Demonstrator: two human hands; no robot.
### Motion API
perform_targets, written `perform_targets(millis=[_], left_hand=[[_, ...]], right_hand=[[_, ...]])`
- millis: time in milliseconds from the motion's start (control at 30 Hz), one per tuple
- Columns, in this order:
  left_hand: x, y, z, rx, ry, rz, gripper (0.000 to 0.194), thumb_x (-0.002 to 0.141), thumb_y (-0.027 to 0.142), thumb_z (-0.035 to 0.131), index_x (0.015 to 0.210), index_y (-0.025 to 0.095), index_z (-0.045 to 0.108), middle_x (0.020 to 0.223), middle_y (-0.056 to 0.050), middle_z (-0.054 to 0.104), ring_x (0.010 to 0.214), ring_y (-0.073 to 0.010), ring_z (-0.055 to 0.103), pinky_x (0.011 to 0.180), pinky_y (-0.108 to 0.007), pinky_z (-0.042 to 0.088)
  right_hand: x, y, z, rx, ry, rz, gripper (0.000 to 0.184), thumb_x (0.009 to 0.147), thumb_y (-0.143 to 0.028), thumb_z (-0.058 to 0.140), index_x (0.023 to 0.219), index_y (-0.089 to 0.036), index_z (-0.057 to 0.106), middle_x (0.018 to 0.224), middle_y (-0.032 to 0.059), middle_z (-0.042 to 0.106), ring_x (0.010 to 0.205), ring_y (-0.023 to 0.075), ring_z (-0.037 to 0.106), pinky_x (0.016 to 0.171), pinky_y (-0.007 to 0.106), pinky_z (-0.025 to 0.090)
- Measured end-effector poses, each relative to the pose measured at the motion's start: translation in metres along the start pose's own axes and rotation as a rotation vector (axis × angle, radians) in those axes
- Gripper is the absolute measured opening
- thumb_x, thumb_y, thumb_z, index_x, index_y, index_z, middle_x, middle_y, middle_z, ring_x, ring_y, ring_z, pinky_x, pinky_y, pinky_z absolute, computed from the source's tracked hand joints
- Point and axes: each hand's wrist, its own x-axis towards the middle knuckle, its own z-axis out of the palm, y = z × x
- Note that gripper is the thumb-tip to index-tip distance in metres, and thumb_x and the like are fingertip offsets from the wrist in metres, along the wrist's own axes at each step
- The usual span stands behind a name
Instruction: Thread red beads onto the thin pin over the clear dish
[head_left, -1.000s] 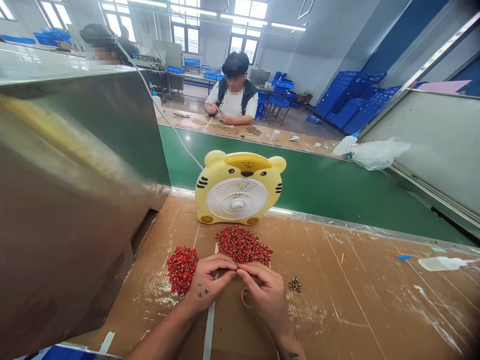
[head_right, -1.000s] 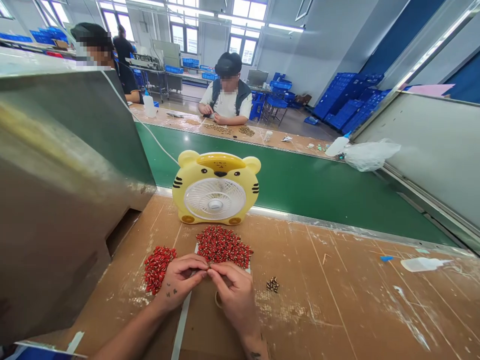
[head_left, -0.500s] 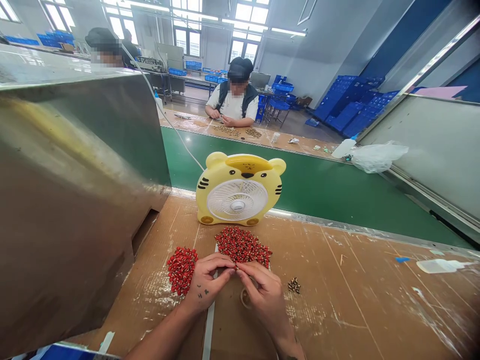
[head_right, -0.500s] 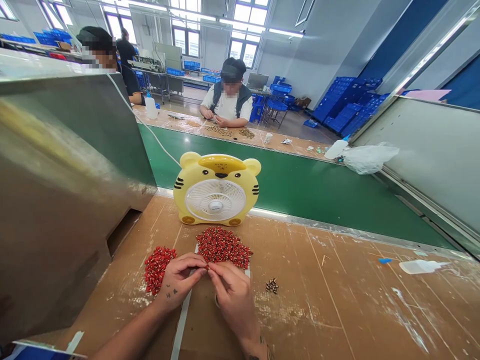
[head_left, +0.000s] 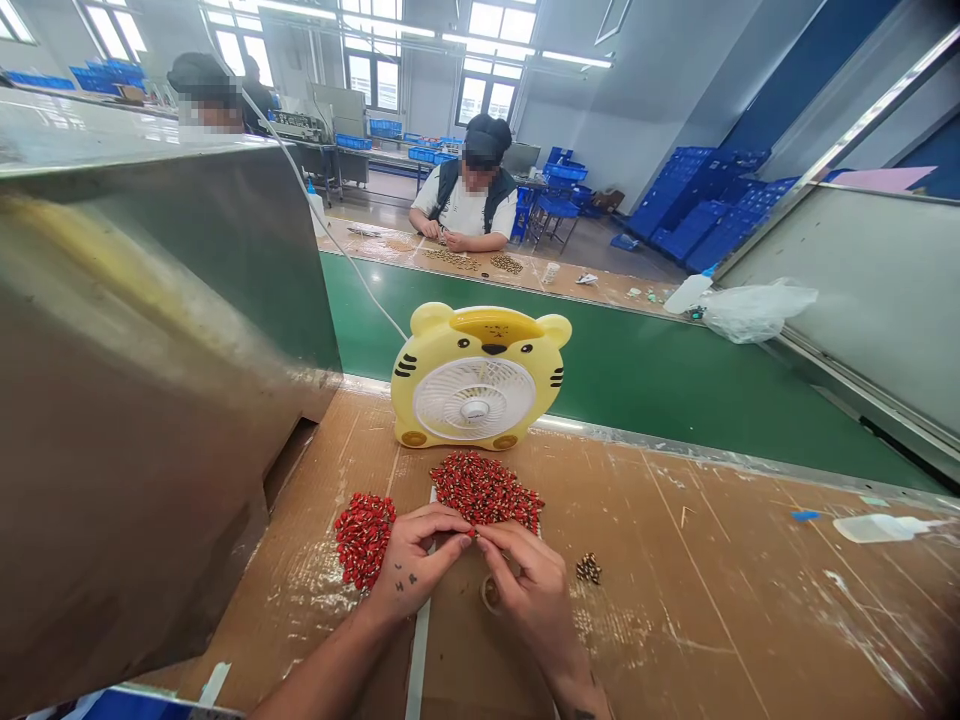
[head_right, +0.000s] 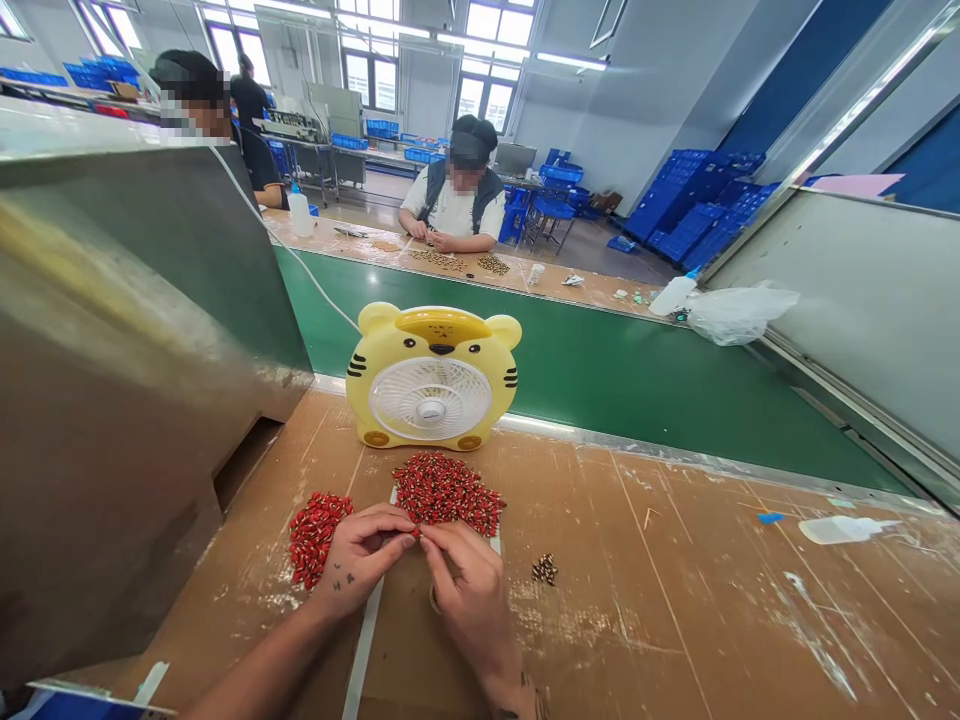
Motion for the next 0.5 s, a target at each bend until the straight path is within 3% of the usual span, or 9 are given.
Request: perform_targets(millis=[233, 500], left_hand=[[0.0001, -0.0004, -0.0012, 0.021, -0.024, -0.002, 0.009, 0.078, 0.024, 0.074, 0.081, 0.02, 0.081, 0.081, -0.01, 0.078, 0.077, -0.0213, 0.071, 0.071, -0.03, 0.057], [-0.0019, -0.0042, -0.0002, 0.008, -0.052, 0.032, 0.009, 0.08, 0.026, 0.075, 0.082, 0.021, 0.082, 0.082, -0.01, 0.077, 0.078, -0.0218, 0.071, 0.071, -0.03, 0.057]], right_hand=[[-0.0002, -0.0017, -0.0005, -0.004, -0.023, -0.011, 0.021, 0.095, -0.019, 0.056, 0.102, -0.023, 0.076, 0.091, 0.0071, 0.075, 0.082, 0.0192, 0.07, 0.076, 0.03, 0.057], [-0.0005, -0.0001, -0.0028, 0.098, -0.015, 0.179, 0.014, 0.09, -0.026, 0.065, 0.086, -0.021, 0.077, 0.081, 0.0053, 0.075, 0.073, 0.0188, 0.069, 0.069, 0.027, 0.055]])
